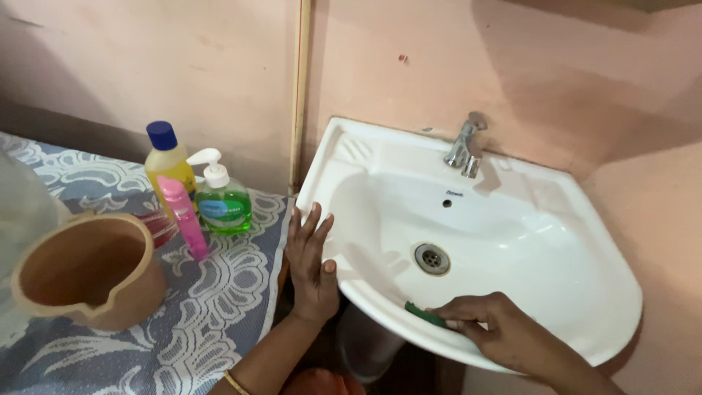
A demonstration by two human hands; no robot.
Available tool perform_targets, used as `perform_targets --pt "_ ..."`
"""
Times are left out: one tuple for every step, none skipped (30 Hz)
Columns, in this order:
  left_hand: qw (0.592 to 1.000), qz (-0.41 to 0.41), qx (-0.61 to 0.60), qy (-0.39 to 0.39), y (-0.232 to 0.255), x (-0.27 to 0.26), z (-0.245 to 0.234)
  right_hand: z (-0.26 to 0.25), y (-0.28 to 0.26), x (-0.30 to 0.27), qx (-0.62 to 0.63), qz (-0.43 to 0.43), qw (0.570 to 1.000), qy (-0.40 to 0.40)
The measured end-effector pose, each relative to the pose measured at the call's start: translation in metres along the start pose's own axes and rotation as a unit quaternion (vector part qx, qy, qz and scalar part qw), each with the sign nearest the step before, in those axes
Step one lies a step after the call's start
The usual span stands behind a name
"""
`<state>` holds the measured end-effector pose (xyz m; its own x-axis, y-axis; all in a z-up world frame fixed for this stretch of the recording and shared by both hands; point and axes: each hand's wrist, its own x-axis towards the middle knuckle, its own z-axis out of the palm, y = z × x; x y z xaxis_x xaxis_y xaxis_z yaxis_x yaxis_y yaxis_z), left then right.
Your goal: The person scrubs a white bathroom sink using a green sponge. They clean the basin, the faucet, and the surrounding edges while water runs from the tap.
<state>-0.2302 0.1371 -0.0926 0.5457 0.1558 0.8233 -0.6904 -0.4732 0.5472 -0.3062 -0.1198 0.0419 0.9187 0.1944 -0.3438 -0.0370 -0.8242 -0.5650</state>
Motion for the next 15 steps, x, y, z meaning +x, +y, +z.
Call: perform_targets --pt "1.0 0.0 -0.003 0.003 0.0 -0.001 0.001 0.005 0.003 0.002 0.029 -0.011 1.0 0.004" --pt "1.0 0.003 -0.006 0.007 -0.001 0.001 0.002 0.01 0.003 0.005 0.057 -0.023 0.998 0.01" --pt "1.0 0.006 -0.003 0.003 -0.002 0.002 0.002 0.014 0.003 0.007 0.086 -0.035 0.996 0.016" --pt "1.0 0.007 0.001 -0.001 -0.004 0.002 0.001 0.018 0.002 0.01 0.088 -0.123 0.988 0.023" --pt "1.0 0.008 0.005 -0.006 -0.005 0.001 0.001 0.023 -0.001 0.014 0.091 -0.21 0.973 0.031" --pt "1.0 0.003 0.006 -0.002 -0.006 0.0 0.002 0.027 -0.005 0.016 0.095 -0.294 0.95 0.039" --pt "1.0 -0.002 0.006 0.002 -0.007 -0.001 0.004 0.03 -0.011 0.02 0.085 -0.302 0.949 0.021" --pt "1.0 -0.005 0.005 0.006 -0.007 -0.002 0.006 0.03 -0.021 0.027 0.073 -0.309 0.948 0.005" --pt "1.0 -0.006 0.0 0.01 -0.007 -0.003 0.008 0.03 -0.031 0.033 0.062 -0.316 0.947 -0.01" --pt "1.0 -0.007 -0.006 0.015 -0.007 -0.004 0.009 0.029 -0.042 0.036 0.033 -0.32 0.947 -0.011" --pt "1.0 -0.008 -0.012 0.02 -0.007 -0.004 0.01 0.028 -0.053 0.039 0.005 -0.324 0.946 -0.012" --pt "0.999 -0.011 -0.023 0.025 -0.008 -0.004 0.011 0.026 -0.064 0.044 -0.022 -0.328 0.944 -0.014" --pt "0.999 -0.014 -0.034 0.03 -0.009 -0.004 0.013 0.022 -0.075 0.051 -0.044 -0.31 0.95 -0.024" --pt "0.998 -0.017 -0.045 0.036 -0.01 -0.004 0.013 0.018 -0.084 0.057 -0.066 -0.291 0.954 -0.034" --pt "0.999 -0.018 -0.04 0.03 -0.013 -0.004 0.011 0.015 -0.092 0.063 -0.088 -0.273 0.957 -0.043"
